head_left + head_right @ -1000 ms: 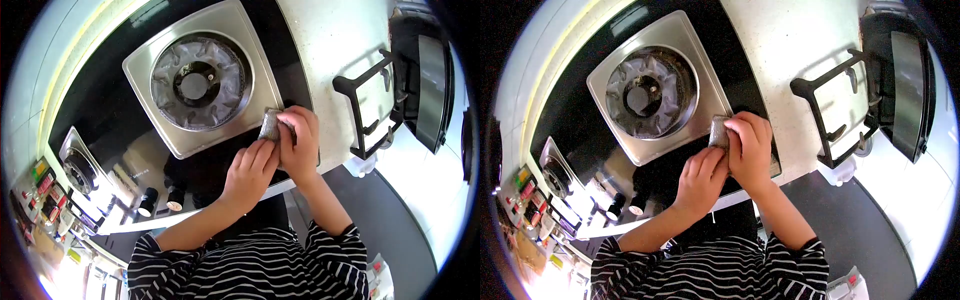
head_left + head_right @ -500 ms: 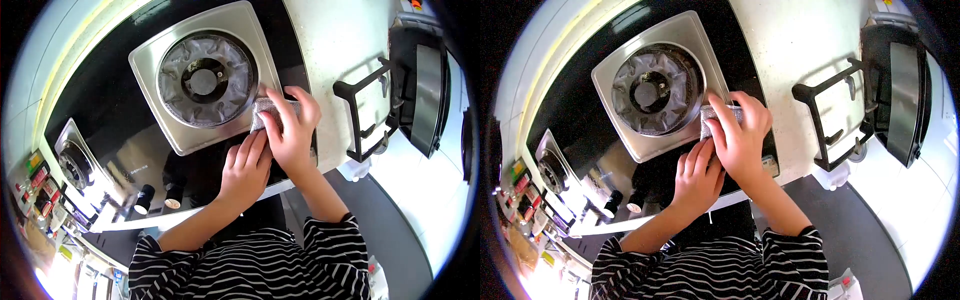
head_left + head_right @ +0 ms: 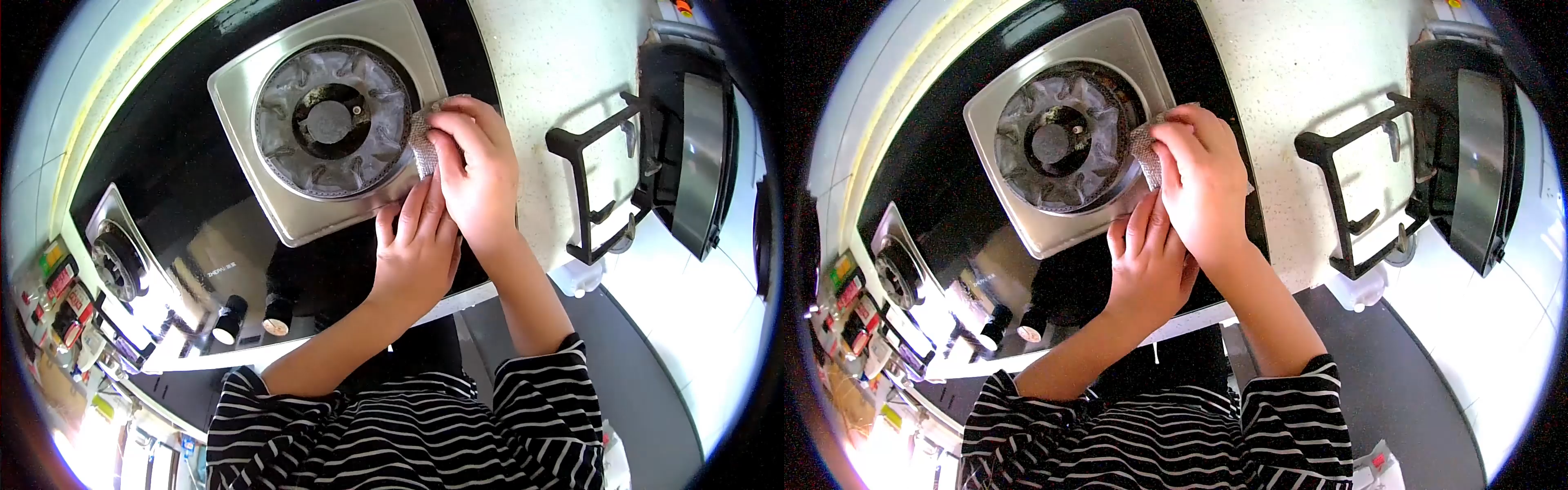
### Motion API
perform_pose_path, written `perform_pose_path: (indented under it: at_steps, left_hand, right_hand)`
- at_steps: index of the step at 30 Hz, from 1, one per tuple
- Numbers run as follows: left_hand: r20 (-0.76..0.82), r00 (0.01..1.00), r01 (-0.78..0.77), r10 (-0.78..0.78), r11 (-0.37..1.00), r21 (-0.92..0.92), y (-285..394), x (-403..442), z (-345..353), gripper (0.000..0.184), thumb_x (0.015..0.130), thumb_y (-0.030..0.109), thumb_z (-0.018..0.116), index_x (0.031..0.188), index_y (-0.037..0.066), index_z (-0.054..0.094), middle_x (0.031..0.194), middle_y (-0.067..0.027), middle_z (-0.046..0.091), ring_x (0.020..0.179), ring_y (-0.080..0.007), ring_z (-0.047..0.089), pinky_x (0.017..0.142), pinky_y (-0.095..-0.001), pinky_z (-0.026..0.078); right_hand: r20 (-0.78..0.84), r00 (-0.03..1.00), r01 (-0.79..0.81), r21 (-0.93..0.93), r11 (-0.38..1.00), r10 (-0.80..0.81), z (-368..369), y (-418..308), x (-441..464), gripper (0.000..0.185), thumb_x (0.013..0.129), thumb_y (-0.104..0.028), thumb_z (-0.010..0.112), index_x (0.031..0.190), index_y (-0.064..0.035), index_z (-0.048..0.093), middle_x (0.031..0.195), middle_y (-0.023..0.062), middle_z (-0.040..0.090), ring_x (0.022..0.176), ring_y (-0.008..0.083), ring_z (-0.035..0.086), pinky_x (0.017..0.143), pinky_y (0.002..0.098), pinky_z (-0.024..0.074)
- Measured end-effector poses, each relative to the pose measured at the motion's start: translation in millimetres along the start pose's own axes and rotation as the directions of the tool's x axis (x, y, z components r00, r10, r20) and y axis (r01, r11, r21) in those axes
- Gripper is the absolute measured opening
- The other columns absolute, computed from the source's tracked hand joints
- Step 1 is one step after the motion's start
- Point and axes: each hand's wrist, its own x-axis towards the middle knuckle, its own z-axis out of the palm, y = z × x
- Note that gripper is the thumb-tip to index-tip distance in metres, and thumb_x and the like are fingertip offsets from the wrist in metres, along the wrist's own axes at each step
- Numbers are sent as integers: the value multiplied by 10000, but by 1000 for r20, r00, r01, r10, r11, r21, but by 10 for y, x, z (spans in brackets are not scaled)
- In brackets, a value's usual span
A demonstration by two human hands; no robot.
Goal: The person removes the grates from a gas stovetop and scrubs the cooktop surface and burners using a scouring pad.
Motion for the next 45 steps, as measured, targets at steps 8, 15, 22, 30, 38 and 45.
perform_pose_path:
  at_steps: [8, 15, 22, 30, 38, 45]
  left_hand:
    - [37, 999, -32, 31, 999, 18, 70, -198, 63, 594, 798, 339, 709, 1299, 47, 583, 1388, -165, 507, 1349, -341, 384, 1000, -552, 327]
    - [21, 999, -38, 38, 999, 4, 45, -102, 59, 571, 801, 327, 709, 1284, 45, 590, 1398, -150, 507, 1341, -333, 391, 1019, -561, 318]
    - [-46, 998, -42, 41, 999, -8, 39, 73, 53, 542, 809, 313, 703, 1265, 41, 598, 1361, -150, 524, 1332, -333, 390, 1003, -554, 335]
    - [165, 986, 35, -33, 999, -10, 69, -512, 0, 629, 799, 382, 711, 1325, 59, 591, 1370, -176, 491, 1340, -370, 358, 967, -548, 322]
    - [75, 986, 158, -151, 981, -111, -114, -444, -268, 698, 801, 268, 711, 1393, -22, 483, 1550, -217, 371, 1427, -405, 358, 1091, -573, 276]
    - [-46, 978, 202, -203, 979, -13, -124, -157, -255, 771, 764, 271, 684, 1463, 48, 449, 1542, -154, 394, 1323, -325, 428, 1006, -474, 343]
  right_hand:
    - [89, 995, 52, -29, 998, -49, -135, -45, -160, 180, 819, 84, 658, 947, -30, 713, 1031, 114, 650, 908, 292, 650, 773, 378, 539]
    - [105, 991, 97, -123, 988, -84, -109, -47, -104, 170, 797, 71, 665, 931, -23, 707, 1006, 122, 635, 900, 304, 635, 766, 376, 537]
    - [99, 990, 114, -138, 984, -100, -60, 59, 24, 205, 735, -13, 691, 934, -62, 683, 1021, 114, 606, 933, 327, 609, 767, 413, 535]
    - [220, 966, 119, 73, 990, -132, -78, -242, -365, 263, 717, 69, 694, 960, -30, 711, 1016, 114, 621, 913, 318, 613, 768, 406, 527]
    - [134, 991, -1, 72, 997, -8, -48, -253, -383, 313, 809, -65, 734, 1117, -46, 684, 1114, 148, 604, 982, 343, 597, 860, 422, 500]
    - [222, 974, 55, -31, 998, -47, -173, -250, -449, 354, 840, -34, 626, 1193, -10, 652, 1211, 189, 566, 1038, 382, 564, 909, 467, 477]
